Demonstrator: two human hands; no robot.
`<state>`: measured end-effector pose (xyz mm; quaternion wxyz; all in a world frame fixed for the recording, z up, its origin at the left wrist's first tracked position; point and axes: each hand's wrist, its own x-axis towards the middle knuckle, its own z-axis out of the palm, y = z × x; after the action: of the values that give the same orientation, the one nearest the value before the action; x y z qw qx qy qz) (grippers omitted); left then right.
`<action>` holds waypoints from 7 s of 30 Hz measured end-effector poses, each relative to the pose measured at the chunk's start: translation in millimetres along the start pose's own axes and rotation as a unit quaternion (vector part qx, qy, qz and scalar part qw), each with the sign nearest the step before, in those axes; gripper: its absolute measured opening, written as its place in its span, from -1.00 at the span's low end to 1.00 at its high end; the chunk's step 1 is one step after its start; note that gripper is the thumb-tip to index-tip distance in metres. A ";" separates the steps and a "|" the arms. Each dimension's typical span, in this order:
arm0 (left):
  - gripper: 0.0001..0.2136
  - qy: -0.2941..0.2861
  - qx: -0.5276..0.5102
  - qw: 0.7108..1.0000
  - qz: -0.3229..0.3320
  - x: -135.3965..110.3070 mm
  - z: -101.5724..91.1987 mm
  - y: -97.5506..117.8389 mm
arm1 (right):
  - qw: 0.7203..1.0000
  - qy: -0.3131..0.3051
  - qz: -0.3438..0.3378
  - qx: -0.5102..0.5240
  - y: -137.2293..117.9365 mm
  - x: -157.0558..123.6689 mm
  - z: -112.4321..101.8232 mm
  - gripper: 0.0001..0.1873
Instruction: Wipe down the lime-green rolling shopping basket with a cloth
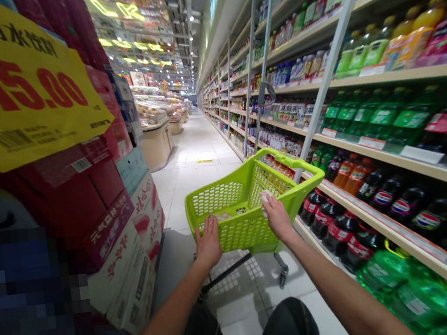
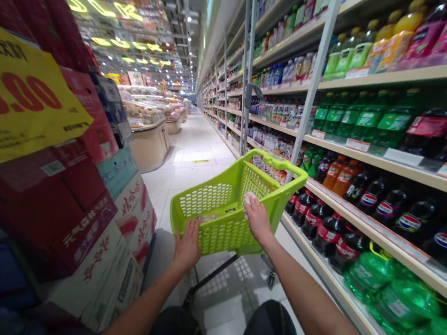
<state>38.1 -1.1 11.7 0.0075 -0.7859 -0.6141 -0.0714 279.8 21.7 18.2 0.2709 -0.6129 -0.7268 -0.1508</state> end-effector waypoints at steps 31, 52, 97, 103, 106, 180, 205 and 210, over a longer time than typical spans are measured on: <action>-0.32 -0.034 -0.003 0.994 0.107 -8.8 4.8 27.3 | 0.981 0.038 -0.037 0.189 -40.7 -68.4 31.4 -0.32; -0.37 -0.051 -0.010 0.989 0.141 12.0 3.9 29.8 | 0.967 0.171 0.120 0.146 -6.3 -108.6 -18.6 -0.37; -0.32 -0.012 -0.266 0.950 0.166 5.0 22.1 39.1 | 0.988 0.097 -0.089 0.085 -70.3 -113.6 76.4 -0.69; -0.31 -0.029 -0.148 0.978 0.147 -4.7 20.8 37.3 | 0.988 0.099 -0.076 0.094 -35.2 -126.4 49.1 -0.62; -0.30 -0.023 -0.091 0.983 0.161 -8.5 22.1 46.5 | 0.983 0.127 -0.095 0.096 -26.8 -117.0 39.3 -0.63; -0.35 0.029 -0.006 0.983 0.180 -22.6 26.1 55.8 | 0.991 0.110 -0.035 0.069 4.2 -102.6 15.1 -0.59; -0.46 0.044 -0.042 0.986 0.156 -21.6 20.0 59.5 | 0.982 0.108 -0.054 0.145 -41.9 -94.2 26.6 -0.61; -0.44 0.062 -0.066 0.980 0.180 -19.9 16.6 61.2 | 0.971 0.187 0.062 0.137 10.1 -95.9 -2.1 -0.63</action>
<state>94.3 -33.7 -2.5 0.0061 -0.8763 -0.4551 -0.1581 299.9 -54.9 -36.7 0.4919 -0.5752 -0.6375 -0.1443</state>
